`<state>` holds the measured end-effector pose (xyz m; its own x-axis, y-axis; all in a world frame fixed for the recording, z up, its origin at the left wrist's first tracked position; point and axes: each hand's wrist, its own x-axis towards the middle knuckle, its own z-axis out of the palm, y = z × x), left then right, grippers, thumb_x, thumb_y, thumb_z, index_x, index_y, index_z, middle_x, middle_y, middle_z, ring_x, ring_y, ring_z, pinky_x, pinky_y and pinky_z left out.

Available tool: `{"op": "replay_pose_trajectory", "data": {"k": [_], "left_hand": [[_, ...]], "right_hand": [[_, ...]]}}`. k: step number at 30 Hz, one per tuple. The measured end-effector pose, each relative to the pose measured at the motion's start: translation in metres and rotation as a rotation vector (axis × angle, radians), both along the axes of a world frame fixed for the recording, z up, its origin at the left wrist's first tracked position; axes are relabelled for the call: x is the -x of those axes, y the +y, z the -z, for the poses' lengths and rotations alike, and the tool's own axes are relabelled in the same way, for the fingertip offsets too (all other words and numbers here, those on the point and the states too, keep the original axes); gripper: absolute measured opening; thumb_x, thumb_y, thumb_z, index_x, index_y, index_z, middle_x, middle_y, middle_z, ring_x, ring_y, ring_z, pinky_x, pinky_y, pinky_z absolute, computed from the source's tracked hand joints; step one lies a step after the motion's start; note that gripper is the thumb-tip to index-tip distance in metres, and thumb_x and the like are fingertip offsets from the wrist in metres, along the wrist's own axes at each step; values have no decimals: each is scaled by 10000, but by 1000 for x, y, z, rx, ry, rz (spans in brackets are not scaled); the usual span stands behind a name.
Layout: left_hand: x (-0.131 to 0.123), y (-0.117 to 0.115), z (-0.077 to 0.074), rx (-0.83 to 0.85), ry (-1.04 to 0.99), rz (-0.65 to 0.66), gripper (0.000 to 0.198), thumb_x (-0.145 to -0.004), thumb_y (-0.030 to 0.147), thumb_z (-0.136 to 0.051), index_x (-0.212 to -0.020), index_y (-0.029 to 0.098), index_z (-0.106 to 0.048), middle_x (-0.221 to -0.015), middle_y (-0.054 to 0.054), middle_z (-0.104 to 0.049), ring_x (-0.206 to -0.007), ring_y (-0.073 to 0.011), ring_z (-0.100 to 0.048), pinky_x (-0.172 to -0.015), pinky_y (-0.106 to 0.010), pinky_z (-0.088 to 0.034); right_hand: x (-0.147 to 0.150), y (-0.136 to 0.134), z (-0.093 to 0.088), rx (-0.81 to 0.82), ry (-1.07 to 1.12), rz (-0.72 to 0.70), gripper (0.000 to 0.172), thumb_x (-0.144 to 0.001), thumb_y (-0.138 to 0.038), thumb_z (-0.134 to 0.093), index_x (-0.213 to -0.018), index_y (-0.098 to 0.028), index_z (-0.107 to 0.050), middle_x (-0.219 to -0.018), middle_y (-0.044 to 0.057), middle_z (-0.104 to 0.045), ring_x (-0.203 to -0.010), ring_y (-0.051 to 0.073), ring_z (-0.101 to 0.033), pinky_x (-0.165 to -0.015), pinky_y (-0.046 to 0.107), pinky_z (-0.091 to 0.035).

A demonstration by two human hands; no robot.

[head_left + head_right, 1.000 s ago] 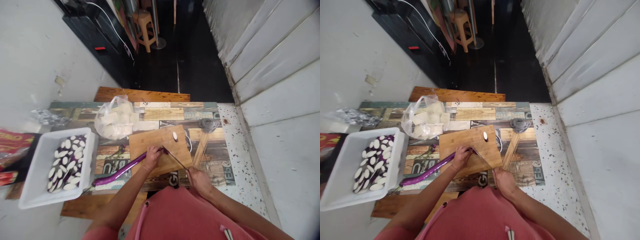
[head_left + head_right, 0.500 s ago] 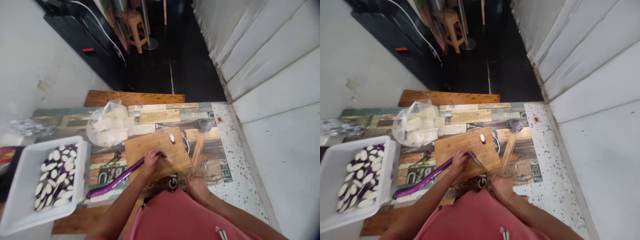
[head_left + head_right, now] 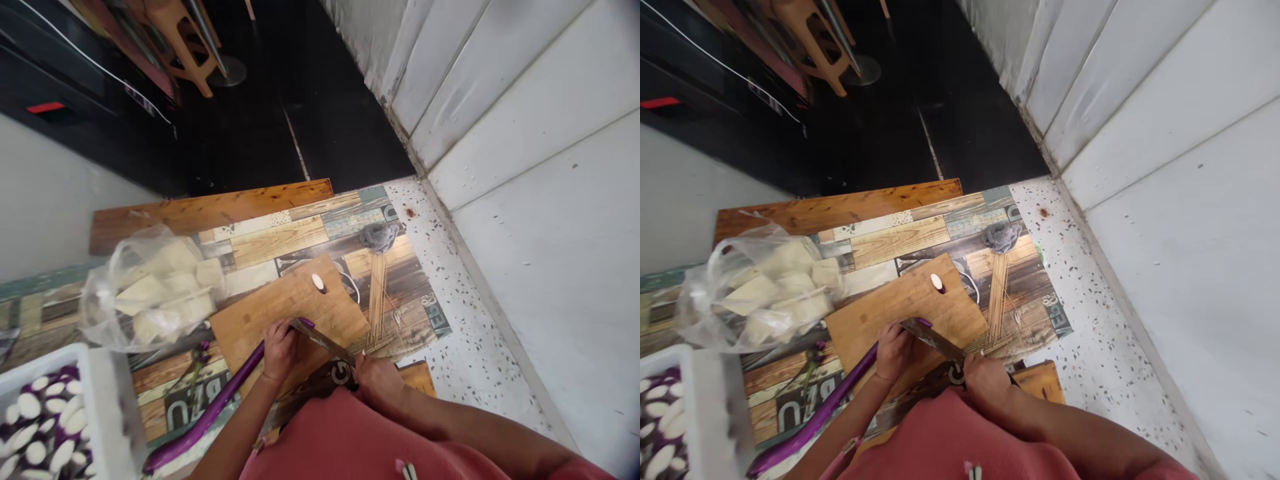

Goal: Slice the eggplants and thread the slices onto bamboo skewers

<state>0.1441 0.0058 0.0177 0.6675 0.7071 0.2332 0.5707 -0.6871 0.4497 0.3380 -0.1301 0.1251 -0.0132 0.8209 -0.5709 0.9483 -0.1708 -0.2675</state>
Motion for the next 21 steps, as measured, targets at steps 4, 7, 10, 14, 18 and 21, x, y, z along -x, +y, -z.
{"op": "replay_pose_trajectory", "data": {"k": [4, 7, 10, 14, 18, 21], "left_hand": [[-1, 1, -2, 1, -30, 12, 168, -811, 192, -510, -820, 187, -677, -947, -84, -633, -916, -237, -521, -755, -374, -380], [-2, 1, -5, 26, -43, 5, 174, -817, 190, -505, -859, 195, -674, -894, -71, -628, -870, -215, -527, -742, -358, -381], [0, 0, -3, 38, -56, 0, 182, -822, 186, -491, -843, 194, -671, -918, -74, -623, -894, -221, -518, -751, -364, -382], [4, -1, 5, 43, -67, 0, 209, -823, 169, -461, -748, 173, -656, -914, -86, -618, -908, -236, -507, -759, -381, -386], [6, -3, 10, 59, -69, -8, 222, -818, 157, -444, -721, 164, -643, -895, -94, -609, -892, -231, -510, -753, -379, -396], [7, -3, 11, 60, -83, -15, 209, -815, 149, -446, -721, 167, -632, -890, -83, -605, -896, -222, -512, -756, -378, -406]], "right_hand": [[5, 24, 11, 15, -8, 13, 216, -891, -292, -472, -903, -110, -588, -777, 34, -646, -662, 143, -623, -574, 272, -495], [5, 33, 9, 3, -18, 29, 255, -936, -276, -382, -945, -105, -571, -803, 40, -640, -690, 139, -622, -605, 278, -493], [1, 25, -3, -1, 9, -5, 284, -941, -221, -322, -905, -102, -577, -780, 87, -658, -688, 187, -637, -557, 265, -470], [-2, 10, -14, 14, 41, -63, 244, -892, -278, -406, -865, -124, -594, -781, 103, -663, -668, 220, -635, -514, 266, -454], [-2, 7, -15, 32, 28, -60, 295, -876, -347, -404, -862, -123, -596, -760, 117, -662, -642, 238, -633, -485, 278, -446], [-2, 8, -15, 38, 15, -56, 265, -862, -325, -424, -864, -121, -594, -753, 127, -664, -627, 239, -633, -467, 280, -436]]}}
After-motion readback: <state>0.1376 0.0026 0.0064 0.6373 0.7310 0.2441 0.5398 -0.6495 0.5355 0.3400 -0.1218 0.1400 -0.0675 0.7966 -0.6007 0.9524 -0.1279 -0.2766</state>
